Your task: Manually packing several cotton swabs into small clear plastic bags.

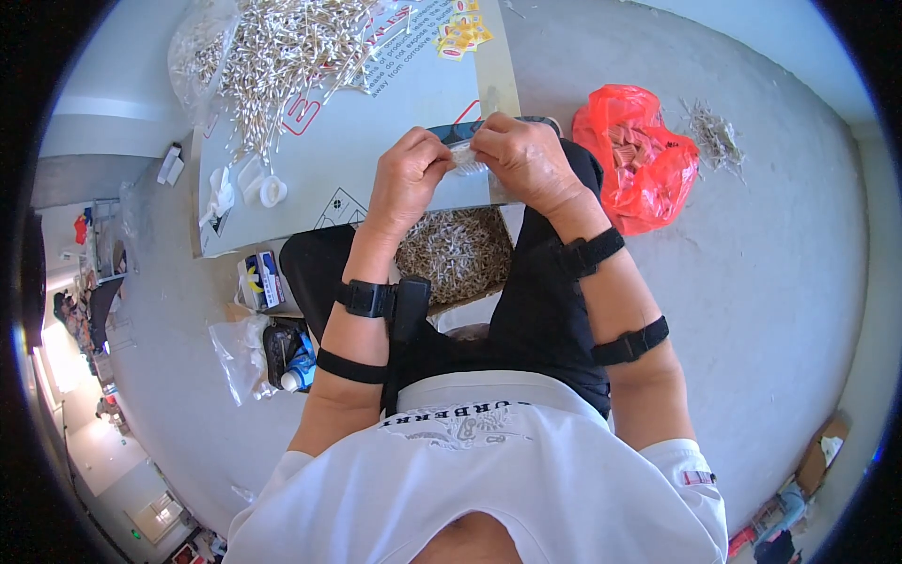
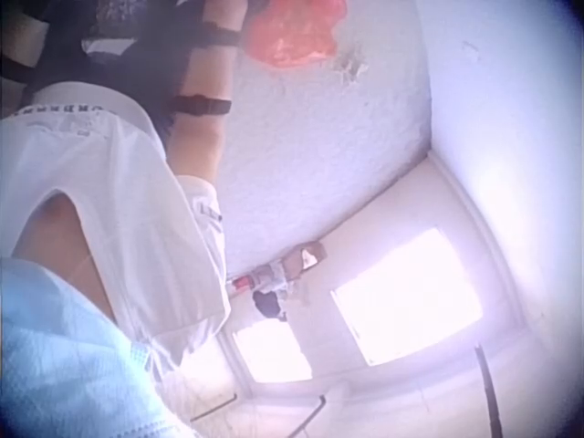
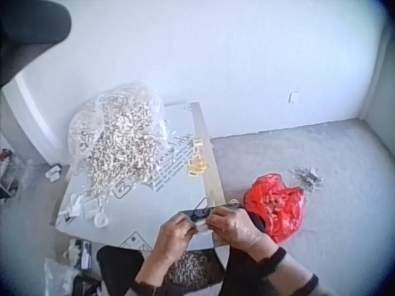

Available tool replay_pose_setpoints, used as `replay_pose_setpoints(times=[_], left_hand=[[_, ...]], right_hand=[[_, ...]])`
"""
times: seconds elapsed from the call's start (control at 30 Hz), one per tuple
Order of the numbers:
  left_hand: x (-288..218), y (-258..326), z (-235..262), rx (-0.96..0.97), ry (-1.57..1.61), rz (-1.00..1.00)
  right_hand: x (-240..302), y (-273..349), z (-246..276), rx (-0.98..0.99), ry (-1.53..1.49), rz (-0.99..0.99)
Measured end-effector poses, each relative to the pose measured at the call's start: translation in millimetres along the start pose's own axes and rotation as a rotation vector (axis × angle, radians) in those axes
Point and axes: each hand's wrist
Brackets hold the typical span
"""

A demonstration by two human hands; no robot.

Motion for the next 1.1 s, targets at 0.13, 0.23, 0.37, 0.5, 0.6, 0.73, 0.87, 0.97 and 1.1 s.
replay_pose_setpoints(times=[0.13, 0.23, 0.37, 0.5, 0.6, 0.73, 0.87, 0.97, 1.1], left_hand=[[0, -4, 4, 0.034, -0.194, -0.129], [-5, -7, 5, 0.056, -0.274, -0.184], [-7, -2, 1, -0.035, -0.145, -0.237], [5, -5, -2, 0.005, -0.077, -0.196], [5, -2, -4, -0.015, -0.042, -0.171], [5, 3, -5, -0.056, 0.030, -0.082], [6, 4, -10, -0.001, 0.231, 0.196], [7, 0, -8, 0.095, 0.334, 0.355], [11, -7, -3, 0.212, 0.457, 0.501]], right_hand=[[-3, -7, 1, 0.022, 0.208, 0.125], [0, -9, 5, 0.062, 0.256, 0.212], [8, -5, 0, 0.043, 0.064, 0.190], [8, -7, -8, -0.013, -0.042, 0.178], [8, -7, -8, 0.010, -0.115, 0.124], [4, -1, -8, 0.005, -0.189, 0.087], [14, 3, -11, 0.003, -0.236, -0.075], [14, 0, -10, 0.026, -0.297, -0.197], [9, -6, -8, 0.081, -0.275, -0.206]])
Point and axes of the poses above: each hand's wrist, its own y-axis away from the middle knuckle, its own z-axis out of the back of the hand, x = y × z, and after that the axes turned 7 degrees about x, right-handed
